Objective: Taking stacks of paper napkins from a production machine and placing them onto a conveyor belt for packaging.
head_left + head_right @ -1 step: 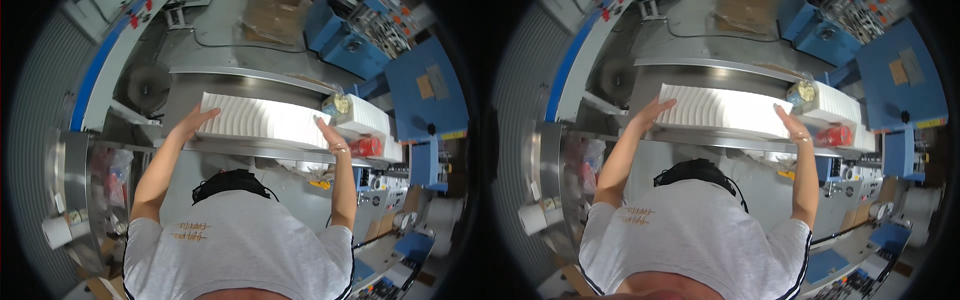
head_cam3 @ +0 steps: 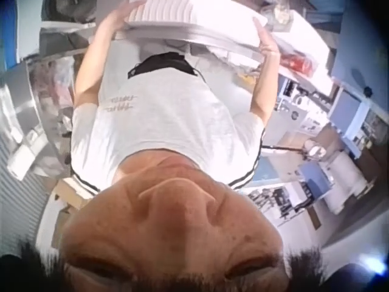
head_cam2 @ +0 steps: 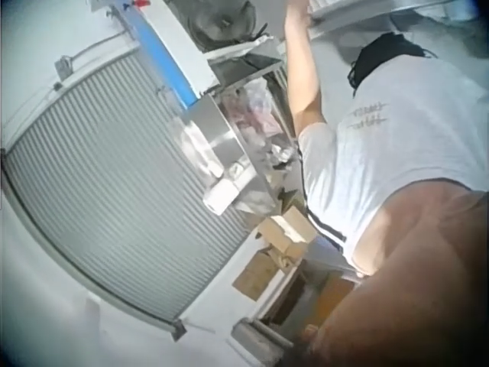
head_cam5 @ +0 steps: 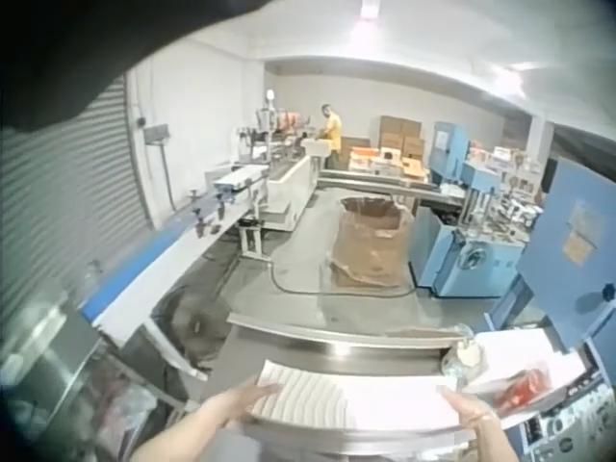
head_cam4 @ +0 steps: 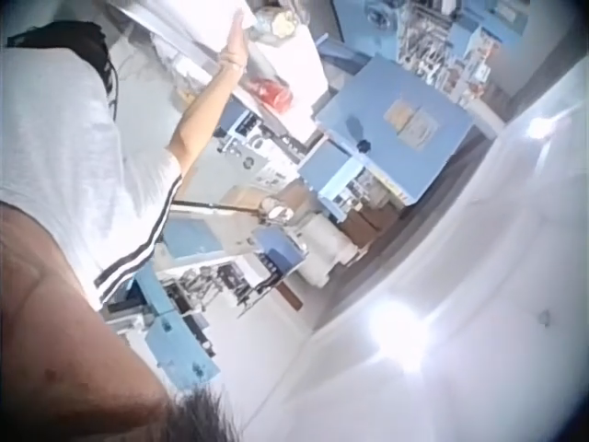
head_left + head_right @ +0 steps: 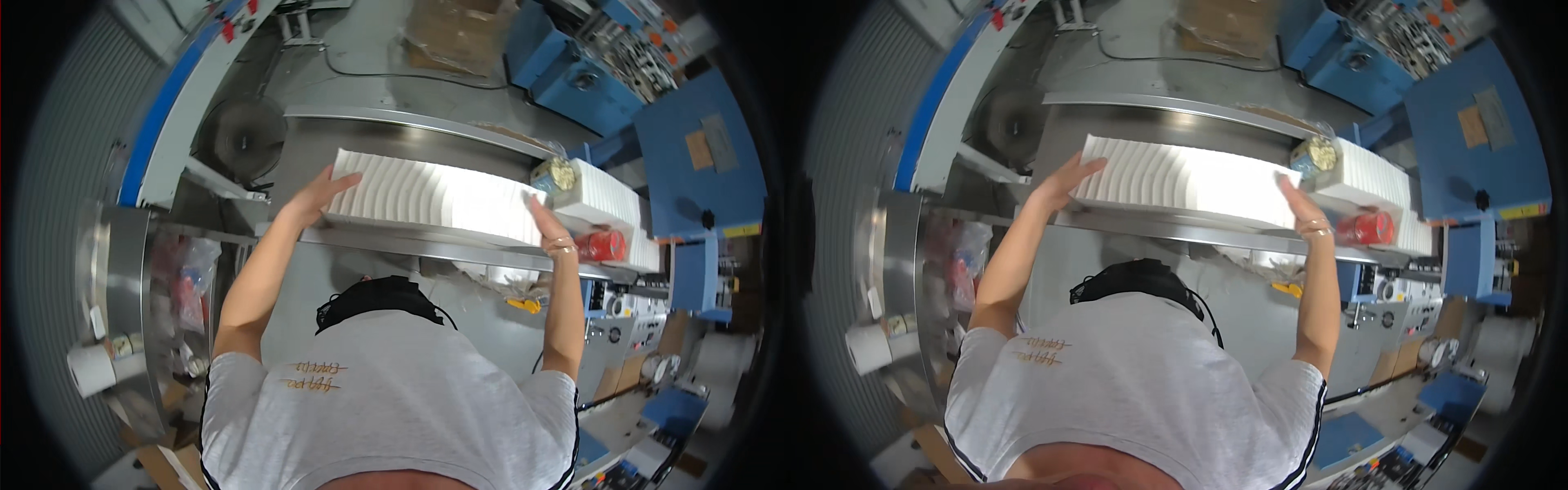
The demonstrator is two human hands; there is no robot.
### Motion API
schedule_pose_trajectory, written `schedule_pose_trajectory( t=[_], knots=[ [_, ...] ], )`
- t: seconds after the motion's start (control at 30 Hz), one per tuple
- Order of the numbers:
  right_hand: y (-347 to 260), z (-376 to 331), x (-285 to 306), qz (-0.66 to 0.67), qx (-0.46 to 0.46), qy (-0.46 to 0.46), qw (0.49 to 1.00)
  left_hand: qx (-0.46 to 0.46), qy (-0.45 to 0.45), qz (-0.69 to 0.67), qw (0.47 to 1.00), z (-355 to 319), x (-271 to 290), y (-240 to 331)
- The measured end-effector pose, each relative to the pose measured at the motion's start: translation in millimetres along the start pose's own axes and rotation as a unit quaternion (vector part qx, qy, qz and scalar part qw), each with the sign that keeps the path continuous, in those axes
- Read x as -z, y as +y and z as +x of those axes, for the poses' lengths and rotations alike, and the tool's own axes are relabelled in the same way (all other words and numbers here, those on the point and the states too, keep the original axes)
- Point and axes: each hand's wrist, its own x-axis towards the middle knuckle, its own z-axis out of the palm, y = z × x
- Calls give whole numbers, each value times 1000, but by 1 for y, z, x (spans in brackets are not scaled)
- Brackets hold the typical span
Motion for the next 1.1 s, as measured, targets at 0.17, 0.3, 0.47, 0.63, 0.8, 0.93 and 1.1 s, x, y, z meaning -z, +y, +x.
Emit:
schedule_pose_trajectory(
  t=[0.17, 0.3, 0.47, 0.63, 0.8, 0.93, 1.1],
  knots=[
    [1, 12, 2, 129, -6, -49, 990, 9, -17, -39, 999, 35, 26, -30],
    [-47, 10, -64, -226, 4, 17, 974, -19, -12, 69, 997, 57, 5, -20],
    [-23, 10, -59, -49, 107, -9, 993, -101, -42, -29, 994, 42, -25, -17],
    [-2, -8, -74, 52, 137, 43, 988, -128, -35, -96, 987, 30, -32, -55],
    [-49, -23, -104, 30, 252, 31, 967, -243, 17, -140, 960, -7, -12, -45],
    [-104, -19, -170, 3, 320, -39, 947, -296, 112, -176, 932, -54, 45, -50],
    [-163, -38, -283, -44, 321, -139, 936, -329, 301, -80, 891, -127, 120, -74]
  ],
)
